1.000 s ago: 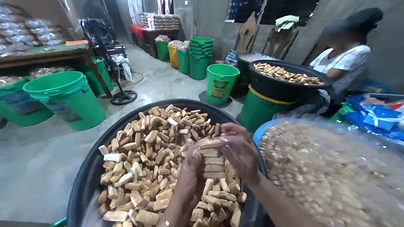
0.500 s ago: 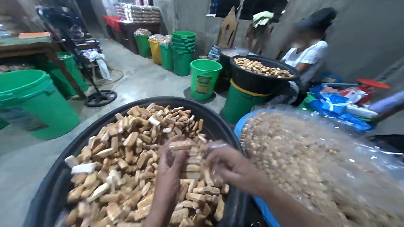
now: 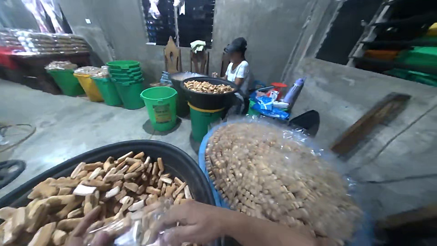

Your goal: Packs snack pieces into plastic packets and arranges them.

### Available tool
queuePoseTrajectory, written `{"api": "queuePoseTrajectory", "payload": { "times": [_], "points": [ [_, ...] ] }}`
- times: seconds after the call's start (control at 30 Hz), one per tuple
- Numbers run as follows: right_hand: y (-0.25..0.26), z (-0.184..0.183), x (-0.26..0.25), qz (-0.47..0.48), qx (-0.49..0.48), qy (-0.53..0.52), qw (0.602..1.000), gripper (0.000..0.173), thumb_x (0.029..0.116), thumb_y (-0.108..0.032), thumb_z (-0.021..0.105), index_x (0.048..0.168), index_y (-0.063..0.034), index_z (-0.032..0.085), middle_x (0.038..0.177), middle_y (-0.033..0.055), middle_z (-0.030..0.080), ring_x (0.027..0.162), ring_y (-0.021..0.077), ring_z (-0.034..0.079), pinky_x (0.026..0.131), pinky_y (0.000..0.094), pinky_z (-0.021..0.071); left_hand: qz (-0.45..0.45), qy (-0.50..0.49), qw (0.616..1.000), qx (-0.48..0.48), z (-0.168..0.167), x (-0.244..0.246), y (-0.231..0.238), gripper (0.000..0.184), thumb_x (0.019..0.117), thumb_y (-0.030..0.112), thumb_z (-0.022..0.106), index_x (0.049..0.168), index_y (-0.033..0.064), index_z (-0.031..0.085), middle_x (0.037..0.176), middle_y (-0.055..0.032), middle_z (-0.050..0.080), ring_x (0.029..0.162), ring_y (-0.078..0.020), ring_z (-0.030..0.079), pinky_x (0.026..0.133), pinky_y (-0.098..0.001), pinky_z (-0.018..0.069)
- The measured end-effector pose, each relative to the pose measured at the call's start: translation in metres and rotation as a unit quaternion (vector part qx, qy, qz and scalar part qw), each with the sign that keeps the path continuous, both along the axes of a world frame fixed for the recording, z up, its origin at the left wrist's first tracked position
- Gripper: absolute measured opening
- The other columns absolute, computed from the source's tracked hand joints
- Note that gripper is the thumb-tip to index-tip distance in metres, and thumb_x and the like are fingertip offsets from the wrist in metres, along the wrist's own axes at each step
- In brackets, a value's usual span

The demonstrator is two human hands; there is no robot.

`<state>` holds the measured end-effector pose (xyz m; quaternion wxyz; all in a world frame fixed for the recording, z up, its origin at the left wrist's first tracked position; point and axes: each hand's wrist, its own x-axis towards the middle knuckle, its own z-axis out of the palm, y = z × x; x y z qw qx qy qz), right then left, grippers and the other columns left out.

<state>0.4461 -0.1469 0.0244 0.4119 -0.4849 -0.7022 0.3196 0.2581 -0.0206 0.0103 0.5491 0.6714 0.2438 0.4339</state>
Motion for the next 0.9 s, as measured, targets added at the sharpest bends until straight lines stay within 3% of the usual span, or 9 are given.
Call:
{"api": "queuePoseTrajectory", "payload": {
  "times": [0.1,0.27,0.4,0.43,0.5,0.57,0.7,0.77,0.9],
  "points": [
    [-0.002,-0.005,-0.001,-0.010,0.028,0.055,0.998,0.043,0.1057,-0.023,0.047,0.119,0.0147,0.065,0.123,0.0289,0.065,0.116,0.0349,0.063,0.102,0.0482,0.0490,0.002,0.019,1.000,-0.002,-0.001,0.000,0.000,0.051,0.1037,0.012,0.045,0.146,-0.0064,0.025,0.111,0.0048,0.057,0.088,0.0043,0.065,0.079,-0.0210,0.0588],
    [0.006,-0.018,-0.023,-0.149,0.060,0.060,0.985,0.020,0.0981,-0.005,0.061,0.096,0.0141,0.068,0.094,0.0244,0.068,0.088,0.0274,0.066,0.084,0.0399,0.0532,-0.027,0.074,0.996,0.048,-0.008,0.007,-0.013,0.057,0.1034,0.013,0.046,0.149,-0.0110,0.021,0.124,-0.0083,0.054,0.092,0.0050,0.063,0.082,-0.0210,0.0576],
    [0.010,-0.020,-0.018,-0.156,0.118,0.091,0.976,0.023,0.0998,-0.006,0.057,0.092,0.0128,0.066,0.086,0.0194,0.065,0.079,0.0200,0.063,0.076,0.0331,0.0533,-0.028,0.024,0.999,0.003,-0.004,0.001,0.002,0.056,0.1045,0.022,0.044,0.148,-0.0037,0.020,0.108,0.0105,0.056,0.085,0.0064,0.063,0.076,-0.0191,0.0577],
    [0.012,-0.020,-0.020,-0.154,0.112,0.113,0.975,0.024,0.1004,-0.007,0.056,0.092,0.0130,0.065,0.085,0.0180,0.064,0.075,0.0170,0.062,0.073,0.0307,0.0525,-0.026,0.015,0.999,0.011,-0.004,0.002,0.000,0.059,0.1040,0.023,0.046,0.149,-0.0037,0.018,0.118,0.0077,0.052,0.092,0.0079,0.061,0.080,-0.0171,0.0558],
    [0.016,-0.022,-0.025,-0.131,0.085,0.135,0.978,0.023,0.1009,-0.006,0.055,0.094,0.0143,0.064,0.090,0.0201,0.064,0.077,0.0184,0.062,0.073,0.0319,0.0534,-0.016,0.020,0.996,0.089,-0.005,0.005,-0.010,0.072,0.1036,0.020,0.051,0.152,-0.0132,0.010,0.147,-0.0142,0.036,0.115,0.0090,0.052,0.096,-0.0144,0.0482],
    [0.019,-0.026,-0.031,-0.112,0.068,0.138,0.982,0.022,0.1011,-0.005,0.055,0.098,0.0152,0.064,0.092,0.0221,0.065,0.075,0.0199,0.062,0.071,0.0328,0.0535,0.000,0.011,0.987,0.161,-0.008,0.006,-0.016,0.068,0.1042,0.017,0.053,0.148,-0.0205,0.018,0.153,-0.0267,0.032,0.123,0.0080,0.047,0.103,-0.0144,0.0427],
    [0.019,-0.023,-0.031,-0.063,-0.002,0.146,0.987,0.023,0.1017,-0.008,0.056,0.104,0.0136,0.064,0.088,0.0174,0.065,0.074,0.0159,0.061,0.070,0.0317,0.0519,0.011,0.009,0.996,0.088,-0.010,0.002,-0.007,0.039,0.1021,0.005,0.050,0.137,-0.0095,0.041,0.123,0.0055,0.059,0.095,0.0112,0.061,0.085,-0.0151,0.0551],
    [0.018,-0.018,-0.028,-0.030,-0.031,0.081,0.996,0.022,0.1005,-0.005,0.059,0.106,0.0146,0.067,0.094,0.0233,0.068,0.084,0.0248,0.066,0.080,0.0394,0.0541,0.013,0.032,0.998,0.057,-0.009,0.000,-0.004,0.038,0.1018,0.006,0.049,0.136,-0.0083,0.043,0.116,0.0058,0.059,0.091,0.0098,0.062,0.081,-0.0161,0.0559],
    [0.014,-0.014,-0.020,0.014,-0.066,0.002,0.998,0.024,0.1027,-0.001,0.053,0.115,0.0117,0.070,0.105,0.0261,0.071,0.088,0.0314,0.069,0.080,0.0450,0.0547,-0.060,0.087,0.994,0.026,-0.009,-0.006,0.008,0.038,0.1041,0.012,0.046,0.139,-0.0044,0.043,0.116,0.0051,0.060,0.090,0.0060,0.064,0.082,-0.0194,0.0568]
  ]
}}
